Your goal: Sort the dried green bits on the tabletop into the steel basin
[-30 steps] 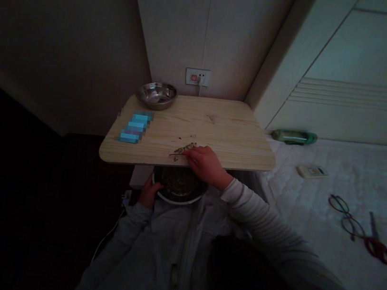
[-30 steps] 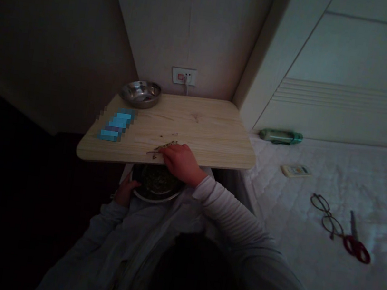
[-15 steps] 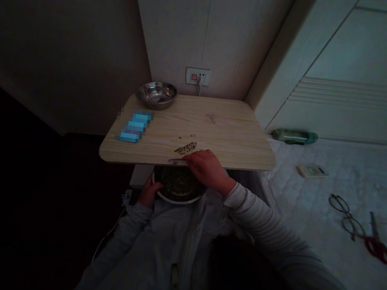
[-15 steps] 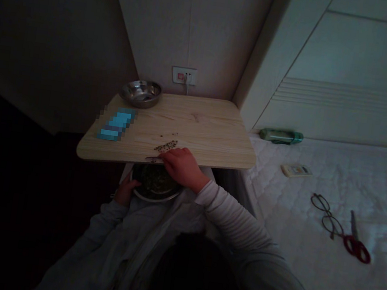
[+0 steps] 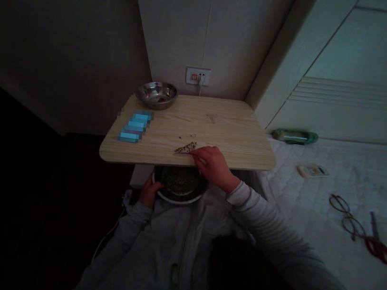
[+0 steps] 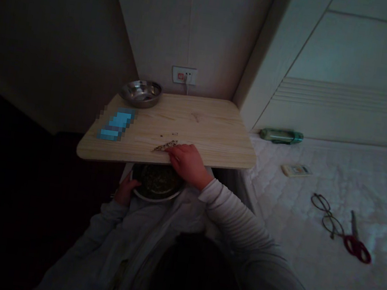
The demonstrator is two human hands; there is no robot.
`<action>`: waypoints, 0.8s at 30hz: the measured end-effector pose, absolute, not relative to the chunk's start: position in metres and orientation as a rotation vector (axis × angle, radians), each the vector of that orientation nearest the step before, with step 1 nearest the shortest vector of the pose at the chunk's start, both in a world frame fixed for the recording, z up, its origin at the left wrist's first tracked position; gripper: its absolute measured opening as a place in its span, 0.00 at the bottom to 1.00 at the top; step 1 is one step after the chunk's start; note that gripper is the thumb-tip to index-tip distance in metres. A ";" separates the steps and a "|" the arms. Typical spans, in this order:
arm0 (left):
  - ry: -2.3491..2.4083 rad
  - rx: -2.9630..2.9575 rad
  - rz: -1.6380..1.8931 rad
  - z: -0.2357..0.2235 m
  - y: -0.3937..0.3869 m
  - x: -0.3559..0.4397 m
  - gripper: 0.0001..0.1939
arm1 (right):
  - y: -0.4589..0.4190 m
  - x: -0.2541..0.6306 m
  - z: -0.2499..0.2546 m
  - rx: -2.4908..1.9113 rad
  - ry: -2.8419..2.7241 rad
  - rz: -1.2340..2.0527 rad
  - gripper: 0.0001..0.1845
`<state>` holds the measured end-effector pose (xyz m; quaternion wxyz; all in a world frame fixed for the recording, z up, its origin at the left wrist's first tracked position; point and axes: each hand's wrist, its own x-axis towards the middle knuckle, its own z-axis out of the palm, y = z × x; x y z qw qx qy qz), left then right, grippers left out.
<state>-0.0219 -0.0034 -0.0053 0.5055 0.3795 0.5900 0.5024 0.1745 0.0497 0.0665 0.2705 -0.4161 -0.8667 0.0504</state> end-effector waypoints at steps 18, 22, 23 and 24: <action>1.445 0.888 1.221 -0.007 -0.005 -0.021 0.23 | 0.125 0.207 0.056 -1.367 -1.621 0.493 0.15; 1.460 0.891 1.179 -0.005 -0.004 -0.022 0.24 | 0.132 0.209 0.054 -1.317 -1.494 0.747 0.14; 1.462 0.895 1.170 -0.003 -0.005 -0.022 0.24 | 0.131 0.208 0.052 -1.301 -1.501 0.805 0.13; 1.461 0.900 1.165 -0.002 -0.005 -0.022 0.25 | 0.131 0.207 0.050 -1.289 -1.515 0.848 0.13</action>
